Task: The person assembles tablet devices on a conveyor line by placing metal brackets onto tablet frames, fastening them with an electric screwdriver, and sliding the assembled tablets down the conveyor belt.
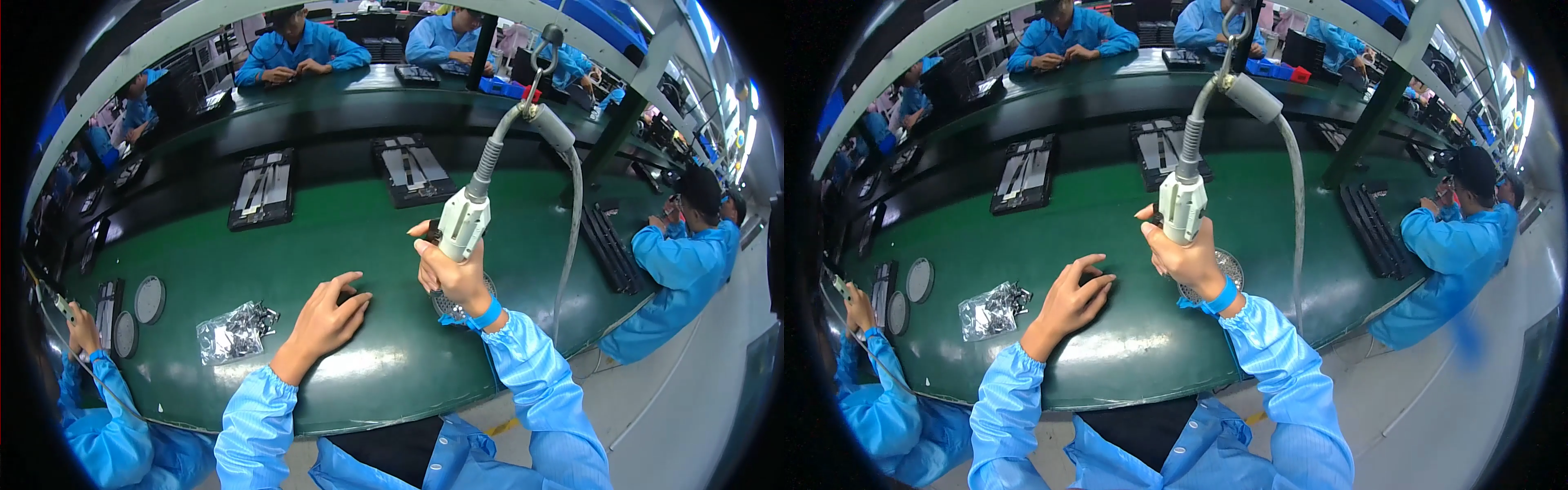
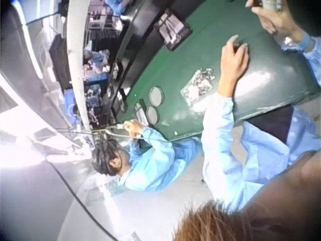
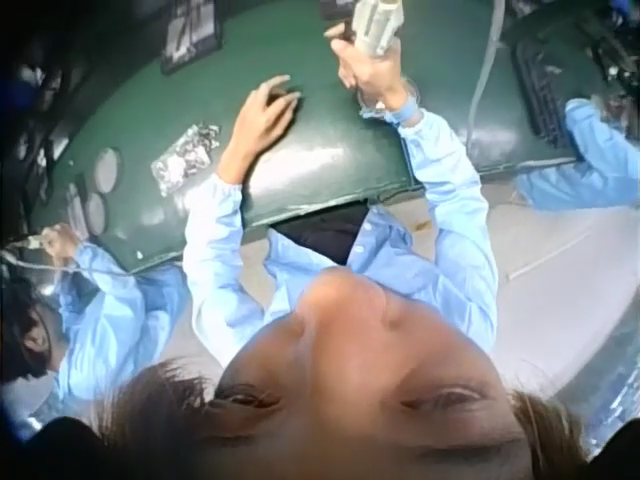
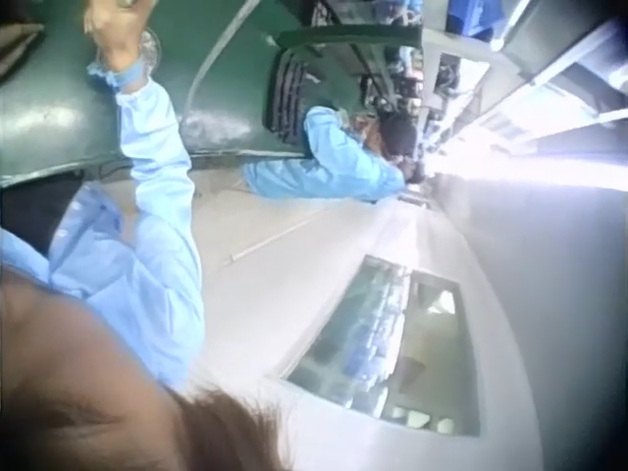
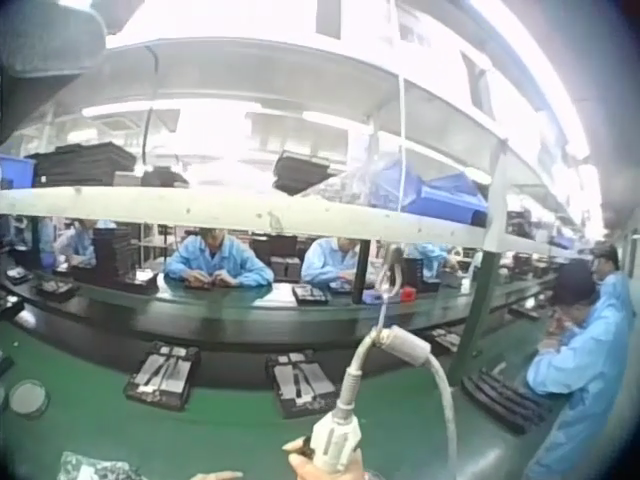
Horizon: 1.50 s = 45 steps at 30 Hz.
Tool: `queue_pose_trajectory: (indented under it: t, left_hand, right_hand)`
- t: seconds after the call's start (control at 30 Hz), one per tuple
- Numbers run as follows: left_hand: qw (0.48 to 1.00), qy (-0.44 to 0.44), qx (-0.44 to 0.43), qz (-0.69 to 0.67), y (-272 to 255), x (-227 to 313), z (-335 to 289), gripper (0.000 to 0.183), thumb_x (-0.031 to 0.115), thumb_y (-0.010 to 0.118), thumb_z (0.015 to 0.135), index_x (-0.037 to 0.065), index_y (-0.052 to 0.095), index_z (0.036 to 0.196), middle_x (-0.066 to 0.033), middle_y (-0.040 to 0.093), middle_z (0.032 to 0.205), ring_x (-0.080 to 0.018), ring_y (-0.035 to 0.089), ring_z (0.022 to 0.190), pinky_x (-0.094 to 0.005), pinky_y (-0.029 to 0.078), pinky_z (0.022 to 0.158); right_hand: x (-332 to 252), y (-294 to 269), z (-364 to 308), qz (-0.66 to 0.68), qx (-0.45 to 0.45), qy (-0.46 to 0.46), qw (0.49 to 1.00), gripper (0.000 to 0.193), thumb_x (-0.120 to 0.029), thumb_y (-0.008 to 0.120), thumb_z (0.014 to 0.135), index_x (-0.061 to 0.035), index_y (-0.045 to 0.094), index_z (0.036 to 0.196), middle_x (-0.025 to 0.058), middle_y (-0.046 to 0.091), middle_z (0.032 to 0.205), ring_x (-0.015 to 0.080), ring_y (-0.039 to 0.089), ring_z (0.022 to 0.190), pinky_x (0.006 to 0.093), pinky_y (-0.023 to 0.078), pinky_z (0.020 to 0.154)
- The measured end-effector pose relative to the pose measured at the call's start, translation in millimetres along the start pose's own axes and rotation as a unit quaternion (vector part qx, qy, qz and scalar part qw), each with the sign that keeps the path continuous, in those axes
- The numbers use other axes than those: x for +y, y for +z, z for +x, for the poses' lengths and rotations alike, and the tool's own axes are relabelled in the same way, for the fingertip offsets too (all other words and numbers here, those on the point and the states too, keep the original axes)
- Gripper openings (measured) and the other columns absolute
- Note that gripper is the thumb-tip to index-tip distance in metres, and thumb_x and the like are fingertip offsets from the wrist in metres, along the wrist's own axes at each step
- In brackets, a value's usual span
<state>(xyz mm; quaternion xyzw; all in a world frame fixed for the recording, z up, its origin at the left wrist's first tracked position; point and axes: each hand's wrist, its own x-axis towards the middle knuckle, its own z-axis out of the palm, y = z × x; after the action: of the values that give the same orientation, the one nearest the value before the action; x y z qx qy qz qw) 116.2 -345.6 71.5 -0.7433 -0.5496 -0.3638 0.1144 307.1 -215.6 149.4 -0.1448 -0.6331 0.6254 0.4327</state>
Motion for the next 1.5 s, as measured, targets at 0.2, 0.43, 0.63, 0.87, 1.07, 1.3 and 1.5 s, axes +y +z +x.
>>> queue_pose_trajectory:
  t: [0.2,0.43,0.63,0.87,1.07,1.3,1.5]
  left_hand:
    - [1.000,0.002,0.017,0.024,-5,3,4,0.019,0.007,0.072,0.078,0.004,0.070,0.096,-0.0117,0.062,0.115,-0.0231,0.064,0.084,-0.0347,0.051,0.074]
    - [0.984,-0.147,0.101,0.008,12,-5,56,0.017,0.015,0.065,0.089,0.003,0.066,0.102,-0.0119,0.064,0.100,-0.0294,0.065,0.077,-0.0374,0.052,0.070]
    - [0.923,-0.383,0.031,0.004,71,-132,168,0.071,0.056,0.067,0.083,-0.007,0.060,0.114,-0.0240,0.065,0.109,-0.0331,0.067,0.095,-0.0386,0.054,0.081]
    - [0.869,-0.472,-0.145,-0.043,136,-164,227,0.101,0.069,0.079,0.063,-0.011,0.059,0.120,-0.0231,0.065,0.115,-0.0320,0.068,0.102,-0.0393,0.055,0.082]
    - [0.794,-0.553,0.054,-0.248,122,-183,207,0.063,0.035,0.082,0.077,-0.013,0.060,0.112,-0.0218,0.068,0.104,-0.0266,0.067,0.100,-0.0378,0.052,0.085]
    - [0.765,-0.436,0.105,-0.463,33,-86,163,0.031,0.022,0.064,0.095,-0.008,0.060,0.103,-0.0114,0.067,0.093,-0.0174,0.064,0.080,-0.0361,0.051,0.074]
    - [0.757,-0.487,0.160,-0.405,-37,69,-8,0.038,0.017,0.065,0.095,-0.008,0.049,0.119,-0.0120,0.065,0.108,-0.0138,0.062,0.095,-0.0277,0.051,0.083]
  right_hand:
    - [-3,-18,-3,0.035,0.017,-0.010,0.999,0.016,-0.002,0.059,0.091,0.0046,0.061,0.105,0.0000,0.052,0.056,0.0064,0.047,0.041,0.0250,0.040,0.039]
    - [2,-53,-11,0.035,0.028,-0.009,0.999,0.017,-0.002,0.059,0.091,0.0059,0.061,0.106,0.0010,0.053,0.058,0.0064,0.047,0.041,0.0245,0.039,0.040]
    - [7,-52,1,0.021,0.027,-0.023,0.999,0.017,-0.001,0.058,0.090,0.0075,0.057,0.104,0.0010,0.048,0.056,0.0075,0.044,0.039,0.0256,0.040,0.038]
    - [8,-59,-2,0.038,0.028,-0.019,0.999,0.015,0.000,0.062,0.088,0.0025,0.062,0.103,-0.0009,0.056,0.061,0.0037,0.048,0.045,0.0223,0.036,0.041]
    - [6,-43,-4,0.044,0.013,-0.013,0.999,0.014,0.000,0.063,0.087,0.0011,0.063,0.101,-0.0018,0.056,0.062,0.0033,0.047,0.046,0.0221,0.036,0.042]
    - [11,-71,-1,0.004,0.077,-0.047,0.996,0.014,-0.004,0.065,0.089,0.0021,0.064,0.102,-0.0003,0.055,0.062,0.0055,0.048,0.045,0.0235,0.039,0.040]
    - [14,-70,3,-0.021,0.096,-0.064,0.993,0.014,-0.003,0.062,0.089,0.0050,0.063,0.101,0.0012,0.053,0.060,0.0072,0.048,0.043,0.0235,0.038,0.039]
